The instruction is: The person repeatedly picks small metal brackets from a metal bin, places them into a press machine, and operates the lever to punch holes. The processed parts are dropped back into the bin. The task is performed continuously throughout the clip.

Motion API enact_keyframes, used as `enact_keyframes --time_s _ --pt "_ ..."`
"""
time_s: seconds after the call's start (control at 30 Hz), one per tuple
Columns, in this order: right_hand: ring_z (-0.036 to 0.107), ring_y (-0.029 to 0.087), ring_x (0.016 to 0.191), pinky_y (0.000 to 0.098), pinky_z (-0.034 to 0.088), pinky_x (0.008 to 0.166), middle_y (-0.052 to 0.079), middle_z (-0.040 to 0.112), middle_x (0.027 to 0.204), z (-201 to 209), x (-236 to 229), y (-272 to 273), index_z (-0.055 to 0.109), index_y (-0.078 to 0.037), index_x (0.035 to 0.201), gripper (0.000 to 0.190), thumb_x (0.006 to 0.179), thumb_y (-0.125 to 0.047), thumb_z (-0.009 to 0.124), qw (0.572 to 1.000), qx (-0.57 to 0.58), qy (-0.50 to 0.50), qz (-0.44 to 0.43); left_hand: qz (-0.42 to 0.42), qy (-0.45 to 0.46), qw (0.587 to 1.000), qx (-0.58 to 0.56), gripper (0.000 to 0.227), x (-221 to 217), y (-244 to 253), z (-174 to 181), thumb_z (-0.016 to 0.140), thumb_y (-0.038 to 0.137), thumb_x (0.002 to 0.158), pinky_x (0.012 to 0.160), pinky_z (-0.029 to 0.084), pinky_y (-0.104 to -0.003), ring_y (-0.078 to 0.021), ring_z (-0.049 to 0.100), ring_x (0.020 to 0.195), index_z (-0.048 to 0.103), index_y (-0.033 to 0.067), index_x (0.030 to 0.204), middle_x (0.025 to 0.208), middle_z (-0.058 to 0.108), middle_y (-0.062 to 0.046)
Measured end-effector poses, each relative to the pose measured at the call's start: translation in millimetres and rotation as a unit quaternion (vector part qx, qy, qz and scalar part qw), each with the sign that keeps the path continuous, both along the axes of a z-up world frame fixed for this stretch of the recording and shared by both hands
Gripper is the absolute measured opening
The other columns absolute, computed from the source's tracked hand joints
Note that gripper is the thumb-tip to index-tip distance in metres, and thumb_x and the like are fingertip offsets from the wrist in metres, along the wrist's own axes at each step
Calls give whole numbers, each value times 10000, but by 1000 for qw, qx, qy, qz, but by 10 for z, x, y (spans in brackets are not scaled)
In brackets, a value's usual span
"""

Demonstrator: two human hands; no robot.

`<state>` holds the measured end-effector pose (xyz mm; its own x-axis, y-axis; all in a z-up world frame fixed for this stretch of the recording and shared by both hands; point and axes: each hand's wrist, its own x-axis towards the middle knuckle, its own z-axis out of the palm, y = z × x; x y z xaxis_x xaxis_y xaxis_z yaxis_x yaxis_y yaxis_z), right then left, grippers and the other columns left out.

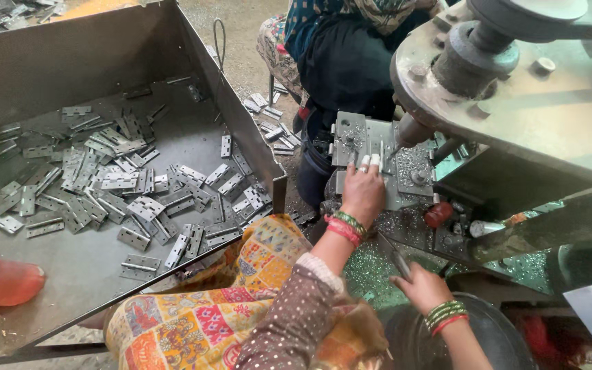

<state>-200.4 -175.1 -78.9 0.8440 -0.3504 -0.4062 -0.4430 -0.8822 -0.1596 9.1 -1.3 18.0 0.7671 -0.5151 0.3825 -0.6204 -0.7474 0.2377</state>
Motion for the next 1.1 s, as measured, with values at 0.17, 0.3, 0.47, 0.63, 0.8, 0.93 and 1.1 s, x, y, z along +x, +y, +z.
enact_keyframes --time_s 0.17,0.3,0.47,0.63,0.8,0.93,1.1 --pt "738 396 894 487 567 820 207 756 899 467 237 150 646 -52 1017 590 822 -606 696 999 8 -13 36 35 -106 994 -18 434 -810 157 72 576 217 872 1174 327 -551 -350 458 1386 680 9 1238 1394 560 -212" --pt "726 406 933 491 569 848 215 749 961 477 104 260 652 -46 1030 595 822 -601 708 1000 -12 22 4 -33 -161 982 -89 324 -847 328 -43 563 160 894 1146 386 -510 -332 541 1375 621 21 1181 1403 594 -183" --pt "737 387 941 493 560 865 207 762 957 556 221 243 630 -71 1061 548 855 -577 669 999 9 52 7 -105 -65 956 -265 139 -528 317 112 545 133 1068 1096 463 -460 -279 651 1070 591 52 1171 1242 613 -114" --pt "715 403 947 503 545 856 208 744 933 472 134 230 621 -58 1027 555 841 -576 687 999 3 26 22 -11 -193 975 -114 188 -436 211 162 604 229 945 1023 441 -514 -262 605 1028 621 102 1084 1142 612 -92" --pt "726 391 919 490 552 843 203 730 923 383 176 143 615 -57 1003 567 815 -586 700 1000 9 12 27 -5 -60 995 -74 505 -282 315 53 586 300 1023 1099 415 -424 -340 505 1290 581 -39 1397 1343 560 -203" --pt "730 392 920 488 554 842 194 750 908 351 117 170 627 -40 1006 587 850 -604 673 999 -1 36 25 110 -68 991 -47 620 -371 475 -45 582 369 921 1157 357 -471 -348 452 1392 576 -75 1355 1456 517 -206" --pt "747 379 903 476 564 835 188 760 884 464 176 197 645 -76 1059 561 805 -571 714 998 37 39 -18 40 -80 996 -28 578 -697 368 -72 541 301 922 1170 327 -516 -321 420 1444 589 -66 1367 1510 496 -184"
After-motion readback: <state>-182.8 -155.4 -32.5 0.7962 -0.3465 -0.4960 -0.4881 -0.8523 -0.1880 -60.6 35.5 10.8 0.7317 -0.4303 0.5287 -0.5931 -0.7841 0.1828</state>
